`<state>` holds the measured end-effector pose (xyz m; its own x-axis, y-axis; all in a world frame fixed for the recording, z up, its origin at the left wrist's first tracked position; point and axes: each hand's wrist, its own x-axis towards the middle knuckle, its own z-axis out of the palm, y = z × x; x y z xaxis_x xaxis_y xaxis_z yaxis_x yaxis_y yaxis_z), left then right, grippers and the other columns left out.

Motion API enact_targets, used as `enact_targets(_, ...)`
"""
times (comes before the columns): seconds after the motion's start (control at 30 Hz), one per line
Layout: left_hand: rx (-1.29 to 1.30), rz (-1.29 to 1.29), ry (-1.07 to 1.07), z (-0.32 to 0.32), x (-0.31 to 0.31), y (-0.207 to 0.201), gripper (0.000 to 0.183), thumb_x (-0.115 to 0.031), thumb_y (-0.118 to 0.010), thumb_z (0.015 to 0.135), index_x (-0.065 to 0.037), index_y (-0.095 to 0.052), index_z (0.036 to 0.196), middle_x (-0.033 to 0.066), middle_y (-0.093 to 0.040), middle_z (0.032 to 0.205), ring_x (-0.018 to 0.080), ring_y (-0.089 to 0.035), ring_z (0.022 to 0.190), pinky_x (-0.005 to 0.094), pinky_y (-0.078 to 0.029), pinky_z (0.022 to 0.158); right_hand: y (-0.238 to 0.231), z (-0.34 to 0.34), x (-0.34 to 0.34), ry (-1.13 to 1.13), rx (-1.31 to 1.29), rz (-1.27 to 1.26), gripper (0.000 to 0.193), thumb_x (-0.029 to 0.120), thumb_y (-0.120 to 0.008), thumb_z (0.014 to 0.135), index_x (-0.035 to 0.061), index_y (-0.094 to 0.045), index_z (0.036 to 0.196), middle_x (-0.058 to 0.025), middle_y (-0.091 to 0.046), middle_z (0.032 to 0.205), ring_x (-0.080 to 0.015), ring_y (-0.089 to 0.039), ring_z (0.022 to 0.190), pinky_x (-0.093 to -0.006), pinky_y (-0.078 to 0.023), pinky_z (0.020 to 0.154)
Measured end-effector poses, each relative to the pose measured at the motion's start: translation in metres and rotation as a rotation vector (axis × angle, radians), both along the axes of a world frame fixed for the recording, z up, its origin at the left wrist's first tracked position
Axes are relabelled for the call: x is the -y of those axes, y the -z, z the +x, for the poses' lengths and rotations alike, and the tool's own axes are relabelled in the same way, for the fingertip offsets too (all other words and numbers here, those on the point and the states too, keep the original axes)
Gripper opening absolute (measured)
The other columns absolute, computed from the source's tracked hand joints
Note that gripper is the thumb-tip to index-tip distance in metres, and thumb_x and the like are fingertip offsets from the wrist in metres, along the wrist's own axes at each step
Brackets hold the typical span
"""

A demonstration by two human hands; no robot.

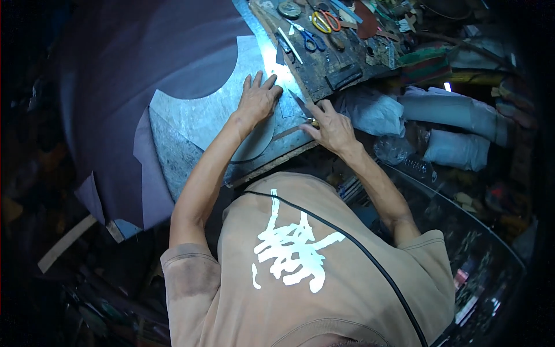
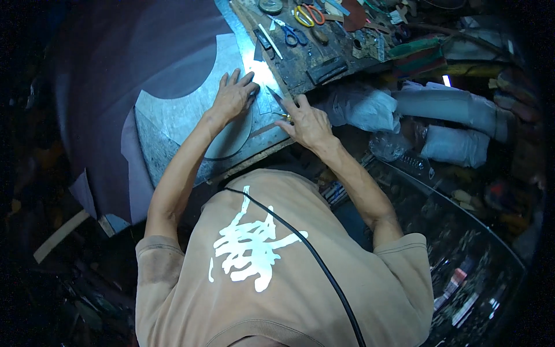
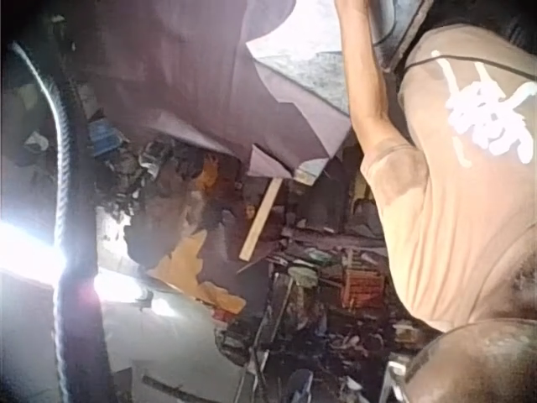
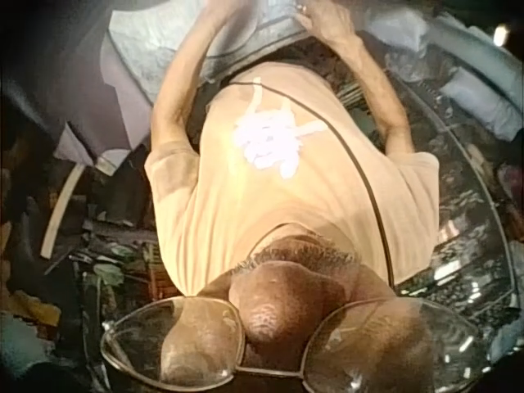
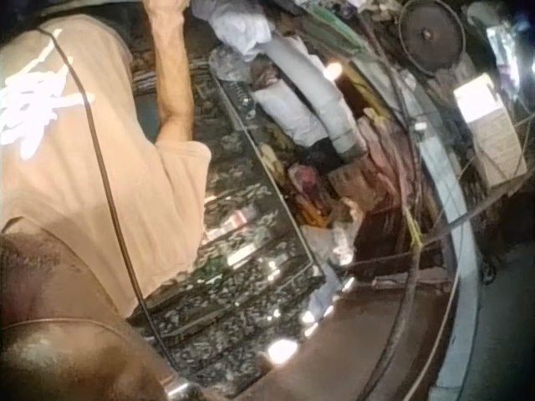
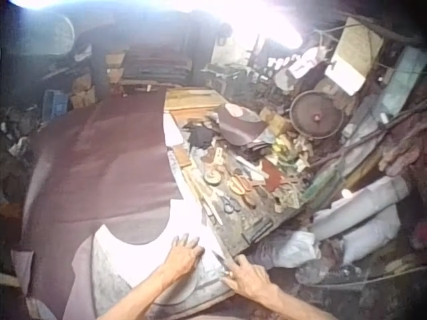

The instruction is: Cutting a shoe pattern from a large piece of leather using a utility knife.

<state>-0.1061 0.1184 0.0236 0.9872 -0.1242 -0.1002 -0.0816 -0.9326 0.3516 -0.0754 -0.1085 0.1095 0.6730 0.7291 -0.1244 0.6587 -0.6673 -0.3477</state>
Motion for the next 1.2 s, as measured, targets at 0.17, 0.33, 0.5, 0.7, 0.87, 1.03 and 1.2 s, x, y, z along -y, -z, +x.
enact_targets(0.17, 0.049, -0.120, -0.019, -0.003, -0.003, 0.008, 0.027, -0.024, -0.062, 0.089, -0.017, -0.064, 0.115, 0.0111, -0.041, 0.150, 0.0445, -0.030, 0.141, 0.0626, -0.023, 0.113, 0.034, 0.017, 0.021, 0.331, 0.127, -0.092, 0.047, 0.022, -0.062, 0.087, 0.0157, -0.048, 0.132, -0.0216, -0.053, 0.114, -0.0460, -0.064, 0.085, -0.0548, -0.052, 0.072)
enact_targets(0.33, 0.155, -0.172, -0.031, -0.011, 0.002, 0.012, 0.034, -0.023, -0.066, 0.088, -0.016, -0.061, 0.121, 0.0161, -0.038, 0.151, 0.0454, -0.031, 0.140, 0.0617, -0.028, 0.111, 0.035, 0.011, -0.007, 0.372, 0.139, 0.115, 0.034, 0.028, -0.069, 0.084, 0.0084, -0.064, 0.112, -0.0154, -0.064, 0.099, -0.0415, -0.065, 0.087, -0.0507, -0.054, 0.074)
enact_targets(0.5, 0.328, -0.303, -0.069, -0.018, 0.003, 0.025, 0.039, -0.019, -0.065, 0.089, -0.013, -0.058, 0.127, 0.0173, -0.040, 0.149, 0.0445, -0.034, 0.138, 0.0593, -0.029, 0.110, 0.027, -0.009, -0.052, 0.306, 0.025, -0.078, 0.048, 0.032, -0.070, 0.085, 0.0019, -0.056, 0.119, -0.0217, -0.058, 0.106, -0.0451, -0.064, 0.088, -0.0522, -0.053, 0.077)
enact_targets(0.7, 0.289, -0.166, -0.247, 0.026, -0.024, 0.014, 0.040, -0.017, -0.055, 0.094, -0.008, -0.053, 0.133, 0.0188, -0.045, 0.144, 0.0438, -0.035, 0.138, 0.0601, -0.029, 0.110, 0.050, 0.019, -0.042, 0.393, -0.011, 0.017, 0.054, 0.040, -0.073, 0.082, 0.0051, -0.056, 0.120, -0.0211, -0.055, 0.104, -0.0465, -0.063, 0.087, -0.0557, -0.052, 0.075)
enact_targets(0.87, 0.445, -0.047, -0.300, 0.055, -0.045, 0.017, 0.041, -0.018, -0.056, 0.093, -0.005, -0.054, 0.131, 0.0216, -0.055, 0.132, 0.0426, -0.046, 0.128, 0.0583, -0.035, 0.104, 0.025, 0.014, -0.062, 0.218, -0.081, -0.041, 0.053, 0.043, -0.071, 0.083, 0.0073, -0.056, 0.120, -0.0215, -0.053, 0.107, -0.0443, -0.064, 0.087, -0.0547, -0.052, 0.073)
enact_targets(1.03, 0.466, -0.147, -0.313, 0.092, -0.027, 0.010, 0.021, -0.015, -0.063, 0.078, -0.002, -0.071, 0.092, 0.0193, -0.067, 0.087, 0.0350, -0.062, 0.087, 0.0487, -0.047, 0.080, 0.056, 0.042, -0.036, 0.280, -0.114, -0.022, 0.035, 0.027, -0.066, 0.084, 0.0108, -0.060, 0.114, -0.0168, -0.056, 0.115, -0.0386, -0.063, 0.096, -0.0489, -0.053, 0.077)
enact_targets(1.2, 0.186, 0.010, -0.399, 0.109, -0.001, -0.005, 0.039, -0.042, -0.077, 0.073, -0.005, -0.073, 0.084, 0.0135, -0.067, 0.090, 0.0289, -0.059, 0.094, 0.0425, -0.040, 0.084, 0.044, 0.058, -0.034, 0.202, -0.130, 0.061, 0.039, 0.019, -0.071, 0.082, 0.0078, -0.057, 0.117, -0.0194, -0.054, 0.110, -0.0447, -0.062, 0.092, -0.0527, -0.051, 0.077)
